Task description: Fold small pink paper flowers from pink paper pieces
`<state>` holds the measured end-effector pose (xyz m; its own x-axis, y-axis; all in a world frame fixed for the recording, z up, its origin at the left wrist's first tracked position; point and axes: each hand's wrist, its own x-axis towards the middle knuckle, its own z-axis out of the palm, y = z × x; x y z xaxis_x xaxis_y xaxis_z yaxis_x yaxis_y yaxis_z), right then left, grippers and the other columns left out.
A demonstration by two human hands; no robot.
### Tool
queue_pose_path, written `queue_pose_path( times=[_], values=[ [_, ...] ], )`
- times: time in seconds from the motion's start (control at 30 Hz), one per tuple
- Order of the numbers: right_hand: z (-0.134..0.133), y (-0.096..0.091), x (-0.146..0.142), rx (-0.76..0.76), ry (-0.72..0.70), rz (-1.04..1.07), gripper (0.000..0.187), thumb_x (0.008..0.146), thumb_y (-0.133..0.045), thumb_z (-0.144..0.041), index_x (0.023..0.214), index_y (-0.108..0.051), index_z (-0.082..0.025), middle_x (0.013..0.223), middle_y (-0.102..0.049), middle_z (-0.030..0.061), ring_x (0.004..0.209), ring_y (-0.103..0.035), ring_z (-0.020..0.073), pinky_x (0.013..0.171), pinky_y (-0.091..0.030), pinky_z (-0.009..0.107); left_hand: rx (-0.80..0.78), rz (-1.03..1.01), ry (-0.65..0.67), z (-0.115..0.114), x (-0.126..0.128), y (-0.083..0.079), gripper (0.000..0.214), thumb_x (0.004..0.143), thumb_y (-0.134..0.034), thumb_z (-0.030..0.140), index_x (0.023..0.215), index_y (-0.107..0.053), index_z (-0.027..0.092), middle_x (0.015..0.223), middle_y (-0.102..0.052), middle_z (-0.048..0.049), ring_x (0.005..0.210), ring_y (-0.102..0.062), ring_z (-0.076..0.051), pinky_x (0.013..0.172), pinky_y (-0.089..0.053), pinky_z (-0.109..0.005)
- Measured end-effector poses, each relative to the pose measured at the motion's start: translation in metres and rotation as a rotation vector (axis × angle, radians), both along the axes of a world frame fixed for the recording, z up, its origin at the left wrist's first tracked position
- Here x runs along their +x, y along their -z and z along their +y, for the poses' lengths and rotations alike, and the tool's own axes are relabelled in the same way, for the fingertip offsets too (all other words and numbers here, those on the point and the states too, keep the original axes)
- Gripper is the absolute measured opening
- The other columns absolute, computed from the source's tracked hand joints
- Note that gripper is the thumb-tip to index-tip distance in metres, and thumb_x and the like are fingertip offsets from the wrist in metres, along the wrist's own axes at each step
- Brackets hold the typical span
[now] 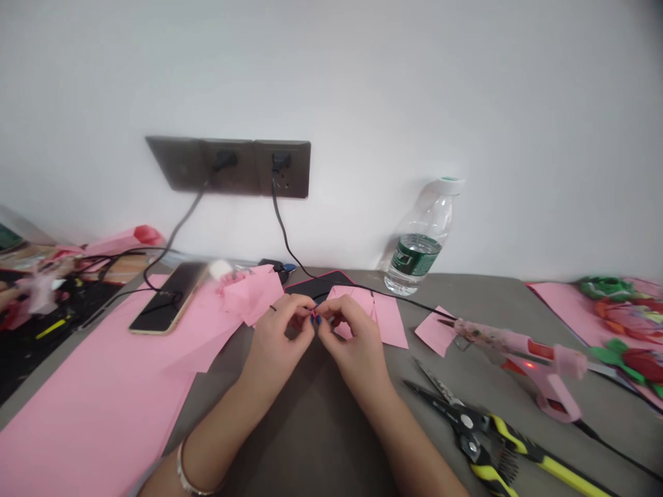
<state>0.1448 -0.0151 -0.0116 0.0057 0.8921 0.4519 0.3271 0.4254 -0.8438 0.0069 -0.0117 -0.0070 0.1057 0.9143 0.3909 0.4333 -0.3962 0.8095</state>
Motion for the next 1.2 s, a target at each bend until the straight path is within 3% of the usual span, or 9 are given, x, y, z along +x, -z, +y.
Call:
queue_pose_path(
  times=[0.27,0.53,0.87,1.2],
  values=[
    [0.001,0.0006,-0.0016,-0.048,-0.008,0.116,0.012,0.078,-0.055,-0.012,0.084,-0.06,-0.022,0.076,-0.063,0.0006,0.069,-0.058,0.0155,0.063,-0.046,0.028,-0.088,-0.064,-0.002,-0.0018,0.0014,-0.0044,0.02,0.08,-0.055,0.01,0.095,-0.058,0.024,0.081,-0.064,0.001,0.074,-0.065,-0.014,0.066,-0.054,-0.024],
    [0.0062,0.0029,0.0025,-0.24,-0.091,0.339,0.007,0.075,-0.061,-0.022,0.081,-0.058,-0.021,0.075,-0.06,-0.0002,0.063,-0.056,0.0134,0.056,-0.043,0.026,-0.339,-0.385,0.021,0.0027,-0.0001,-0.0062,0.018,0.074,-0.062,0.018,0.083,-0.047,0.021,0.07,-0.058,0.0039,0.067,-0.058,-0.012,0.062,-0.046,-0.022],
    [0.0029,0.006,-0.0049,-0.231,-0.12,0.316,0.012,0.076,-0.063,-0.023,0.084,-0.055,-0.022,0.078,-0.059,0.0004,0.067,-0.057,0.0138,0.059,-0.047,0.025,-0.228,-0.261,0.012,0.0003,0.003,-0.0074,0.015,0.073,-0.058,0.013,0.072,-0.045,0.021,0.07,-0.046,0.0051,0.066,-0.052,-0.011,0.06,-0.044,-0.02],
    [0.0084,0.0072,0.0045,-0.32,-0.213,0.448,0.018,0.076,-0.07,-0.032,0.086,-0.06,-0.021,0.083,-0.064,0.0029,0.078,-0.063,0.017,0.071,-0.052,0.03,-0.356,-0.481,0.074,0.0044,0.0012,-0.0079,0.021,0.069,-0.064,0.017,0.073,-0.044,0.02,0.067,-0.048,0.0068,0.063,-0.05,-0.008,0.058,-0.041,-0.018]
  ],
)
